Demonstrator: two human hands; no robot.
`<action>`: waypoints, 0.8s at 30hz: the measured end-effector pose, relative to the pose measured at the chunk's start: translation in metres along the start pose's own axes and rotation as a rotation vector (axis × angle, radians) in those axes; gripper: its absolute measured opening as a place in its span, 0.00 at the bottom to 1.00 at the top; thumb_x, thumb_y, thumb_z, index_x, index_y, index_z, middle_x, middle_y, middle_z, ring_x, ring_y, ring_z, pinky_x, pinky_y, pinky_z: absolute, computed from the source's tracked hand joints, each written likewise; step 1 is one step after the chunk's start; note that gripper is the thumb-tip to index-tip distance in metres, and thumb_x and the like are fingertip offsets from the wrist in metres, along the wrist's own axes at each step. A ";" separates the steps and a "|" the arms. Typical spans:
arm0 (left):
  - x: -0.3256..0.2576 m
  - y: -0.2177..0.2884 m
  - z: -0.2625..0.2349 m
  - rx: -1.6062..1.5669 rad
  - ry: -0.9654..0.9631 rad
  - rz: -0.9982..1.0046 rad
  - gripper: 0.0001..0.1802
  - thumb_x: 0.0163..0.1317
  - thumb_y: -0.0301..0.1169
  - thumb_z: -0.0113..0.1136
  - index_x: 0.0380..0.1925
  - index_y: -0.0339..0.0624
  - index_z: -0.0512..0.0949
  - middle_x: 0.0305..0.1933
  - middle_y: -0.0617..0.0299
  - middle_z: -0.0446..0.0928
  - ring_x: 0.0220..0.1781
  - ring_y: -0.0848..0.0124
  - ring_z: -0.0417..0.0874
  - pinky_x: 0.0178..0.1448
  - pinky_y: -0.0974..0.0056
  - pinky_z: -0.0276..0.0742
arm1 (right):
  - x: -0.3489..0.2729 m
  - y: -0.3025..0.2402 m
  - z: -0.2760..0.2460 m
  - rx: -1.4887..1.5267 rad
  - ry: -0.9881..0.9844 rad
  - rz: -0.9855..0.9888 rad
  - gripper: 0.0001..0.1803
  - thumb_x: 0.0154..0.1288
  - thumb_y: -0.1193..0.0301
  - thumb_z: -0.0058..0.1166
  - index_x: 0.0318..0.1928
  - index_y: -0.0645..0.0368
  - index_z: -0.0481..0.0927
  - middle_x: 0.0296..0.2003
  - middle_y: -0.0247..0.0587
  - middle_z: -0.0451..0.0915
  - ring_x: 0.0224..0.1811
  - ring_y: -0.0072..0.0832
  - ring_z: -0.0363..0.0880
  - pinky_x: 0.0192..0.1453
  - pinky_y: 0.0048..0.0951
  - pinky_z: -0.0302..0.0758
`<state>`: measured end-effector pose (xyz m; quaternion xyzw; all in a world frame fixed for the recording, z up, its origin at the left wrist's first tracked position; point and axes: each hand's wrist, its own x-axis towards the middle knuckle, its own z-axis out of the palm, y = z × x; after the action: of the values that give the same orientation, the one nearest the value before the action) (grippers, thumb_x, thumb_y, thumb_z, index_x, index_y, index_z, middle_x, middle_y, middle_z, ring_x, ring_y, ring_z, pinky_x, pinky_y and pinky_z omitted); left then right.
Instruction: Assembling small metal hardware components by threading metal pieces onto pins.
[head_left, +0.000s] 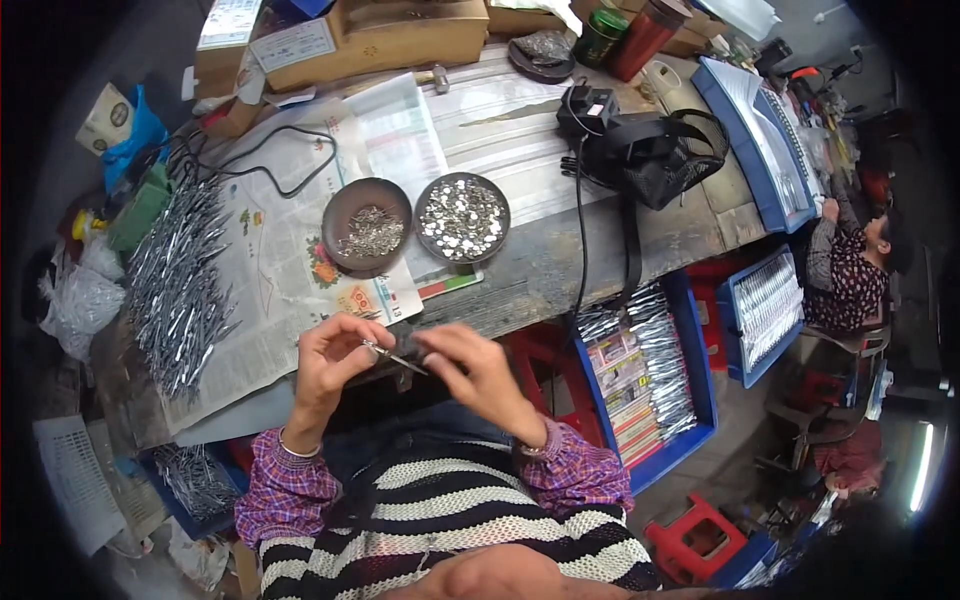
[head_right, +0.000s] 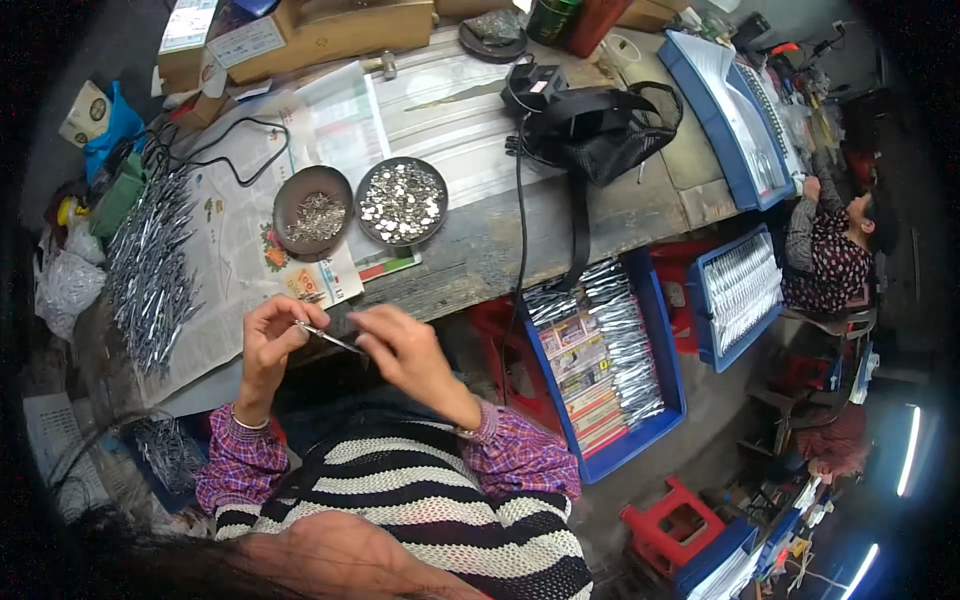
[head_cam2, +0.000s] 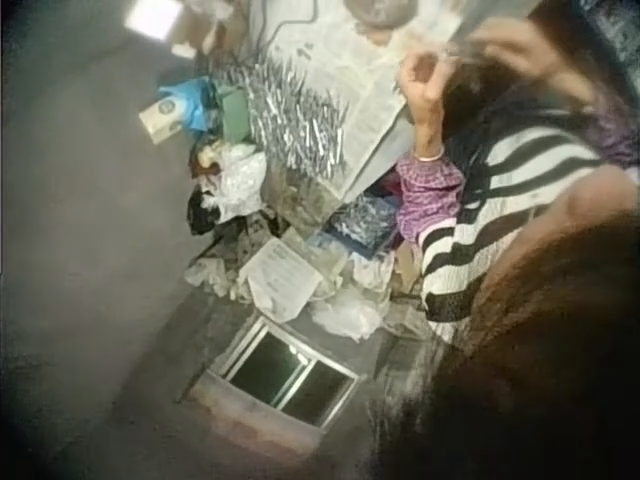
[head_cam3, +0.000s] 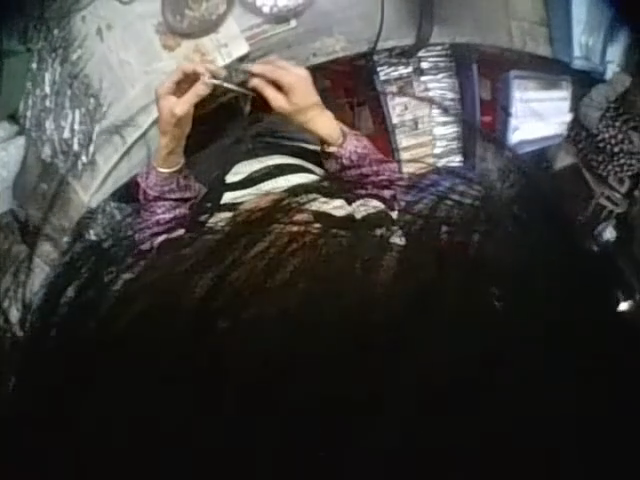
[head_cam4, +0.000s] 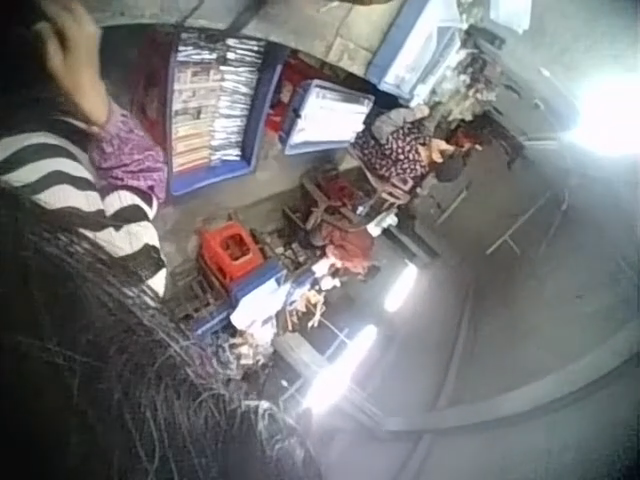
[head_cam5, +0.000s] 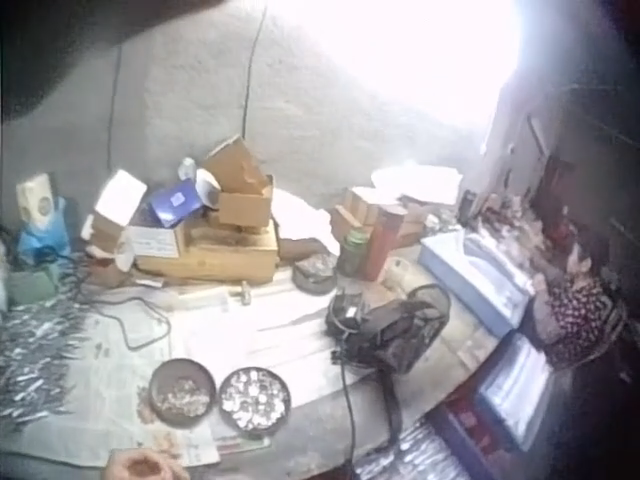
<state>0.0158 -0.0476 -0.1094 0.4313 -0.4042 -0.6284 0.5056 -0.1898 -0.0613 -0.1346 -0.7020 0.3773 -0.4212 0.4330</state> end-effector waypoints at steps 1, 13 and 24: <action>0.000 -0.001 0.000 -0.002 0.004 0.006 0.05 0.54 0.21 0.58 0.32 0.35 0.74 0.35 0.56 0.78 0.38 0.72 0.77 0.47 0.69 0.72 | 0.003 0.005 -0.008 -0.082 0.024 0.026 0.15 0.55 0.80 0.56 0.45 0.62 0.79 0.38 0.47 0.79 0.39 0.39 0.79 0.42 0.29 0.75; -0.020 0.005 -0.007 0.149 0.177 -0.101 0.05 0.54 0.21 0.60 0.32 0.36 0.80 0.28 0.67 0.77 0.29 0.82 0.74 0.33 0.76 0.70 | 0.067 0.039 -0.020 -0.580 0.112 -0.167 0.18 0.47 0.83 0.55 0.42 0.58 0.81 0.38 0.47 0.75 0.41 0.42 0.75 0.44 0.35 0.73; -0.020 -0.023 -0.012 0.071 0.136 0.058 0.06 0.57 0.22 0.61 0.35 0.38 0.76 0.32 0.70 0.75 0.34 0.83 0.74 0.40 0.76 0.70 | 0.067 0.038 -0.030 -0.488 0.112 -0.139 0.09 0.52 0.81 0.60 0.36 0.65 0.78 0.36 0.43 0.75 0.34 0.31 0.76 0.37 0.26 0.72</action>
<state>0.0229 -0.0254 -0.1318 0.4785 -0.4035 -0.5681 0.5343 -0.1996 -0.1424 -0.1438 -0.7854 0.4421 -0.3847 0.1992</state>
